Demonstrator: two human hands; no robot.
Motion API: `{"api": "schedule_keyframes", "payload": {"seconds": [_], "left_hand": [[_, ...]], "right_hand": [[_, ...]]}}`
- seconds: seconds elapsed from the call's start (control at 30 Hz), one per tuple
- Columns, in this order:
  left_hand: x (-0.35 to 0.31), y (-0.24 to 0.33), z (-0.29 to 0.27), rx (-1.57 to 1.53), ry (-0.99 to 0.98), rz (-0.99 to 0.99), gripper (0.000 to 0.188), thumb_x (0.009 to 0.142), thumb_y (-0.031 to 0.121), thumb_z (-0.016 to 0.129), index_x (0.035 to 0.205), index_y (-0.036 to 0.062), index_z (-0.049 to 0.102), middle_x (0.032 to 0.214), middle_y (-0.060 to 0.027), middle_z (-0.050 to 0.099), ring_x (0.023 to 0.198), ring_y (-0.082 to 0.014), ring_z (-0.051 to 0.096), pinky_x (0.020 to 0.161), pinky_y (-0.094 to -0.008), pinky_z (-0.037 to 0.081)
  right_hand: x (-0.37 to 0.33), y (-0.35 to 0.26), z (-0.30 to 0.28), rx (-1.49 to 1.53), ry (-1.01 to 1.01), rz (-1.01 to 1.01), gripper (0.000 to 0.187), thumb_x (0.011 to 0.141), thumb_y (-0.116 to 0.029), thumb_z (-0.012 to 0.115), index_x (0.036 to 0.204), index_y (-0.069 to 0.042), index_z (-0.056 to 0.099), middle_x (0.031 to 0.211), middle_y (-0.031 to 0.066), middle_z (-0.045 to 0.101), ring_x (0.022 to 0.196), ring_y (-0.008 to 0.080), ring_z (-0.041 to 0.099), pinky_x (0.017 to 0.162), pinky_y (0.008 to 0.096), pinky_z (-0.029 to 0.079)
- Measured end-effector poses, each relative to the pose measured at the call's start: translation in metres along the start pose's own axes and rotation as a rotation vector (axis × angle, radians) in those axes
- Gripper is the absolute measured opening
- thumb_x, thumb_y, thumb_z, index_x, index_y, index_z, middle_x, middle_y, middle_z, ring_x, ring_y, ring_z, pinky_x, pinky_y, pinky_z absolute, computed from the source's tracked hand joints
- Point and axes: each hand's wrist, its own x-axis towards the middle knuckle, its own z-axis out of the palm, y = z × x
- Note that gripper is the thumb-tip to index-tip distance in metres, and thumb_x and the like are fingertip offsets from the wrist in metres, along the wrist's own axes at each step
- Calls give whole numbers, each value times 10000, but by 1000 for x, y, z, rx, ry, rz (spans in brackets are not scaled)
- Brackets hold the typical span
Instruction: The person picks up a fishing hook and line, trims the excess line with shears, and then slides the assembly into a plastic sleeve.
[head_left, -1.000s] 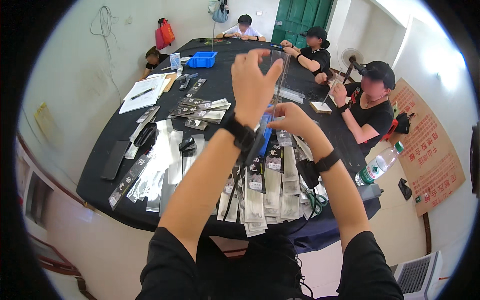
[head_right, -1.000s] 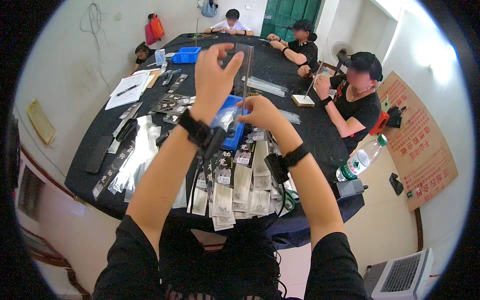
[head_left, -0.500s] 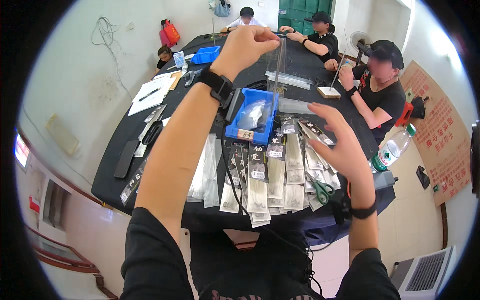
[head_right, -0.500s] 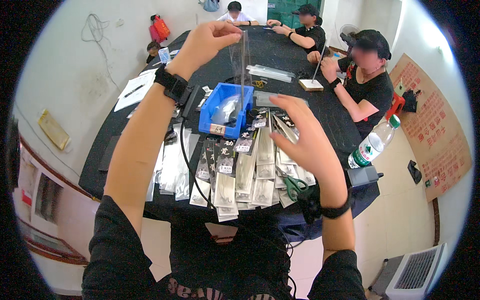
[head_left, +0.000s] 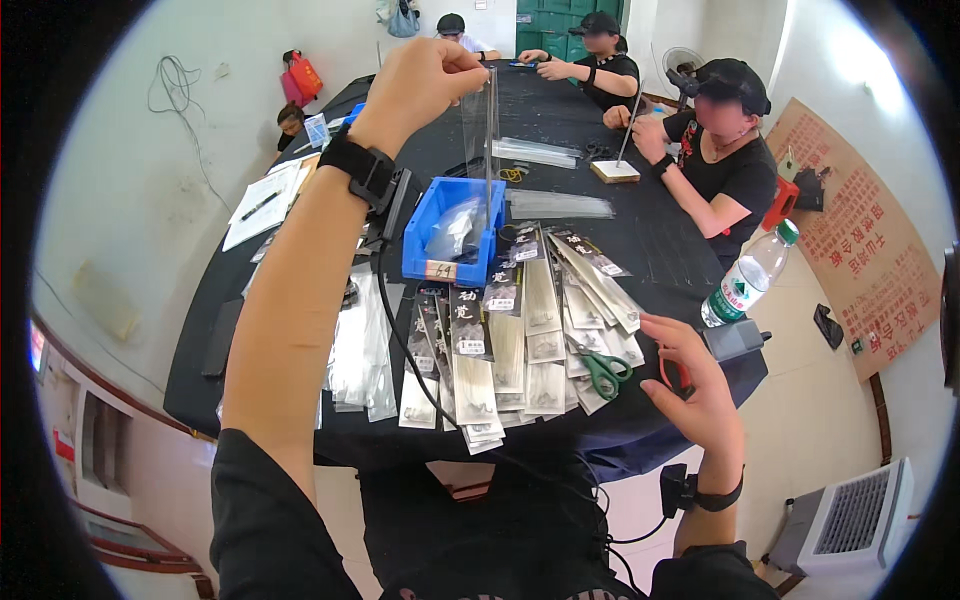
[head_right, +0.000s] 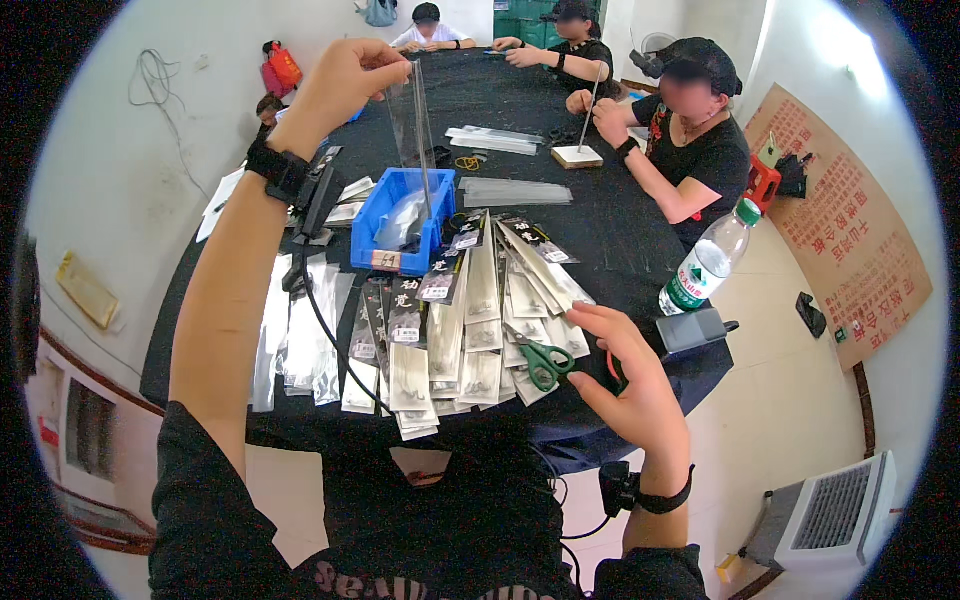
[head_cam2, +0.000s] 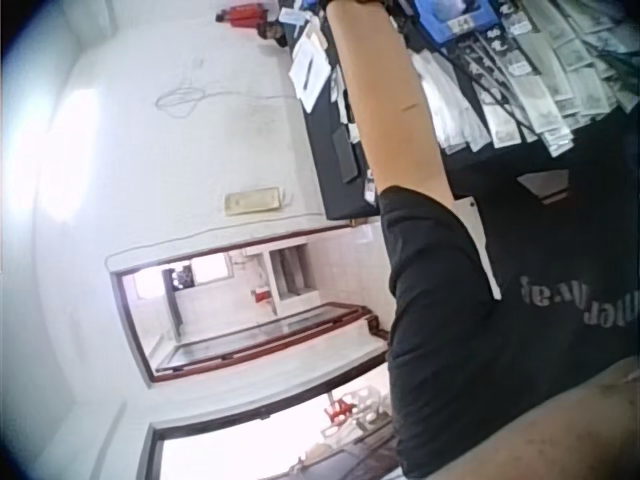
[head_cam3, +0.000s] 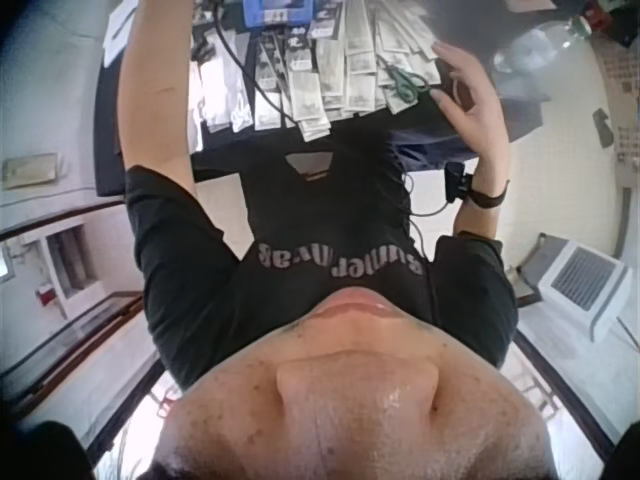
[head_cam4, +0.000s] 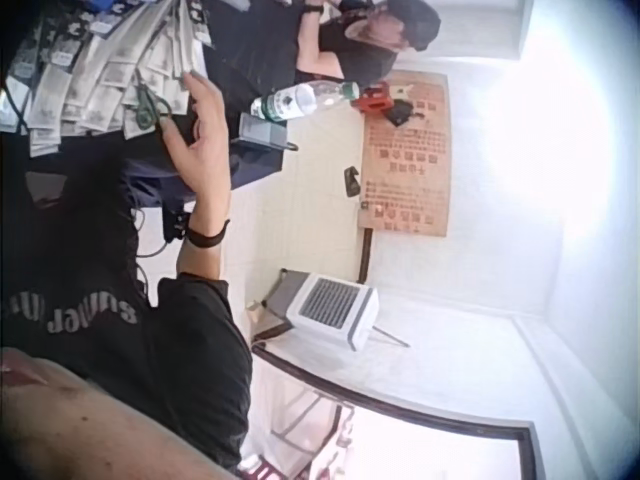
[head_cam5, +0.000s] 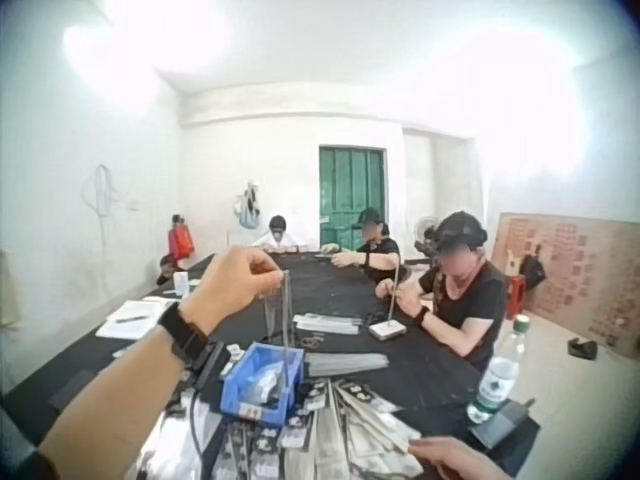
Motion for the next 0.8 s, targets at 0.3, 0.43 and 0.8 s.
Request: {"api": "schedule_keyframes", "payload": {"seconds": [0.3, 0.43, 0.8], "left_hand": [[5, 27, -2, 167, 295, -129, 251, 721, 263, 603, 612, 58, 700, 571, -118, 646, 563, -239, 665, 576, -342, 520], [11, 51, -21, 80, 658, 71, 235, 755, 221, 624, 691, 2, 683, 609, -143, 652, 595, -249, 659, 594, -331, 505], [-217, 49, -63, 58, 236, -359, 139, 840, 122, 665, 882, -11, 664, 764, -60, 686, 703, -94, 639, 662, -235, 494]], "right_hand": [[-36, 10, 7, 72, 81, 146, 634, 693, 97, 608, 1300, -55, 510, 1293, 82, 526, 1145, 185, 519, 949, 324, 409], [-55, 8, 4, 79, 93, 236, 648, 703, 57, 574, 1334, -49, 471, 1352, 87, 500, 1241, 207, 473, 1000, 359, 375], [-101, 31, 4, 132, 192, 393, 541, 787, 3, 539, 1323, -20, 465, 1339, 124, 503, 1233, 243, 478, 980, 352, 376]]}}
